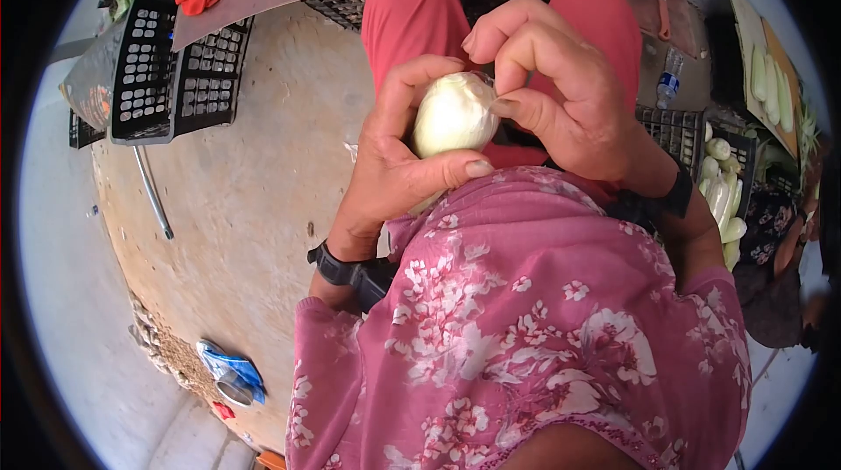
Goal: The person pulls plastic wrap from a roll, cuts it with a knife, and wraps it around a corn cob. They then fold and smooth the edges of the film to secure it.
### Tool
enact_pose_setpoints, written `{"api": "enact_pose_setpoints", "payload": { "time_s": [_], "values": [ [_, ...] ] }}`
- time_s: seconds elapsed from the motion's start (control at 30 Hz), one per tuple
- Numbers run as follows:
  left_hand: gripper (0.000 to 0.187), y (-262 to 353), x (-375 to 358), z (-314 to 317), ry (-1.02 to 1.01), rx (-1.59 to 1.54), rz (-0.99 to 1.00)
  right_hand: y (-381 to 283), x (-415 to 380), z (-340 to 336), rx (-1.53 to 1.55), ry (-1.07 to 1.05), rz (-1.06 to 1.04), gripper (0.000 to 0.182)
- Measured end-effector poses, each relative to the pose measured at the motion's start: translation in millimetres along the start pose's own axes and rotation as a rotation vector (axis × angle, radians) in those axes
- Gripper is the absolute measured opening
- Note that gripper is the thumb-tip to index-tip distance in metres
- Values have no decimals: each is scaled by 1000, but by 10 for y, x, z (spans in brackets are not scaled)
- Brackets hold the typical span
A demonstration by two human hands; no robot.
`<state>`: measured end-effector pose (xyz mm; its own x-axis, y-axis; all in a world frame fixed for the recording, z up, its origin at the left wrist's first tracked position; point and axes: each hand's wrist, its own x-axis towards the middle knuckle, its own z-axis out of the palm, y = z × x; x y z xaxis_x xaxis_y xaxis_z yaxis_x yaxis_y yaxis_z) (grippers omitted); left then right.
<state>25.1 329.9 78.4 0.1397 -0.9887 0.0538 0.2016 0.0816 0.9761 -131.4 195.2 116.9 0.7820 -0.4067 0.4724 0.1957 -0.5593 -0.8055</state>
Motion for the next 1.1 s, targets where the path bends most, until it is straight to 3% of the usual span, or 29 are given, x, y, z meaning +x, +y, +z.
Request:
{"api": "enact_pose_setpoints", "payload": {
  "time_s": [0.23, 0.33, 0.53, 0.73, 0.83, 0.93, 1.07, 1.1],
  "values": [
    [56, 79, 31, 46, 12, 140, 41, 64, 5, 15, 3, -35, -62, 17],
    [54, 95, 17, 45, -6, 73, 36, 152, -13, 20, 108, -54, -6, 18],
    [54, 50, -3, 0, -34, -22, 94, 203, -142, 204, 479, 53, 324, 27],
    [53, 23, 21, -5, -40, 37, 120, 224, -152, 233, 179, 72, 309, 23],
    [52, 29, 31, -7, -51, 64, 136, 185, -119, 185, 309, 37, 408, 29],
    [50, 21, 44, -31, -52, 76, 182, 176, -126, 140, 491, 139, 521, 36],
    [50, 33, 0, -47, 10, 71, 156, 205, -261, 71, 554, 66, 561, 42],
    [50, 21, -3, -46, 27, 68, 154, 185, -268, 50, 578, 26, 596, 36]
  ]
}}
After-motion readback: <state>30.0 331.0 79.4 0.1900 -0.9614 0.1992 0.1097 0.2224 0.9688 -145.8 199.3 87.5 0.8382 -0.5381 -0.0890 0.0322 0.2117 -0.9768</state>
